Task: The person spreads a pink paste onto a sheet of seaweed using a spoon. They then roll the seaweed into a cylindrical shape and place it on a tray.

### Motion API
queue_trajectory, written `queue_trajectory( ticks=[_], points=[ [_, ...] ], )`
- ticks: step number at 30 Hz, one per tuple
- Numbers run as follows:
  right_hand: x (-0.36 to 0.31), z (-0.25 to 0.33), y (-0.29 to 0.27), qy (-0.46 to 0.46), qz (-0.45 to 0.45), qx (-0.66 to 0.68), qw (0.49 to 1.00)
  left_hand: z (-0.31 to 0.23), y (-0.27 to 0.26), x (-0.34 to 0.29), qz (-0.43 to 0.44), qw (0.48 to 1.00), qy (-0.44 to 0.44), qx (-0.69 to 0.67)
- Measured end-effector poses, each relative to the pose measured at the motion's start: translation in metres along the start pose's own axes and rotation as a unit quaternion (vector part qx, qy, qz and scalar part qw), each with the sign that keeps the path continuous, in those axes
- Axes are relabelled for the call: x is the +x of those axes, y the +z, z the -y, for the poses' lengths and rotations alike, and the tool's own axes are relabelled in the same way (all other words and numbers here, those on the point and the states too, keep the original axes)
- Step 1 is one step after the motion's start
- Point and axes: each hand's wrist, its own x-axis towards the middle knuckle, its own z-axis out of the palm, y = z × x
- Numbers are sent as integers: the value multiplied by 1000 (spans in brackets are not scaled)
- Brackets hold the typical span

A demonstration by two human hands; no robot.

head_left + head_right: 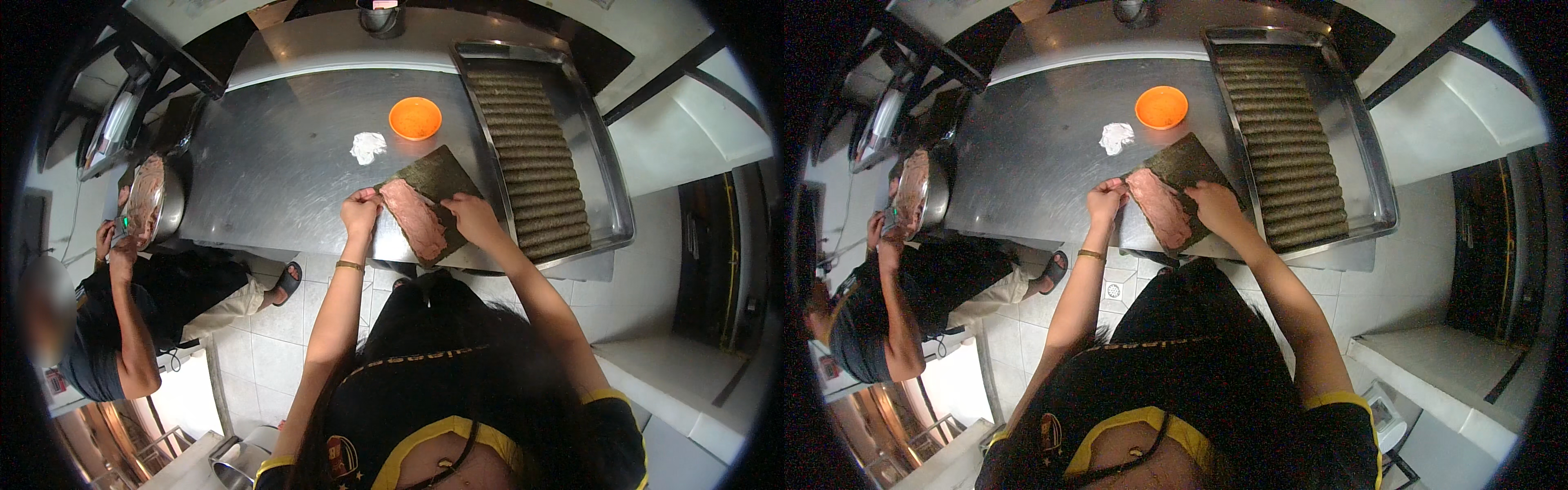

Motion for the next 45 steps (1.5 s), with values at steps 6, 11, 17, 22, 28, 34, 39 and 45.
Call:
queue_trajectory(
  ticks=[6, 11, 17, 22, 28, 34, 39, 45],
  points=[
    [-34, -12, -28, -34, -2, 44, 998, -4, -1, -3, 21, 1000, -11, 21],
    [-14, -17, -42, -61, -28, 76, 995, -1, -4, -1, 41, 998, -18, 34],
    [45, -4, -39, -201, -75, -120, 969, -8, -2, -12, 46, 998, -28, -11],
    [90, 17, -33, -312, -75, -172, 931, 5, -5, -9, 44, 998, -16, -30],
    [121, 15, -20, -353, -119, -166, 913, 16, -3, -2, 25, 999, -2, -25],
    [127, 23, -28, -296, -84, -185, 933, 16, -5, -4, 17, 1000, 1, -14],
    [129, 29, -26, -391, -78, -216, 891, 11, -3, -6, 12, 1000, 0, -5],
    [135, 32, -20, -345, -118, -233, 901, 13, -5, -5, 14, 1000, 3, -2]
  ],
)
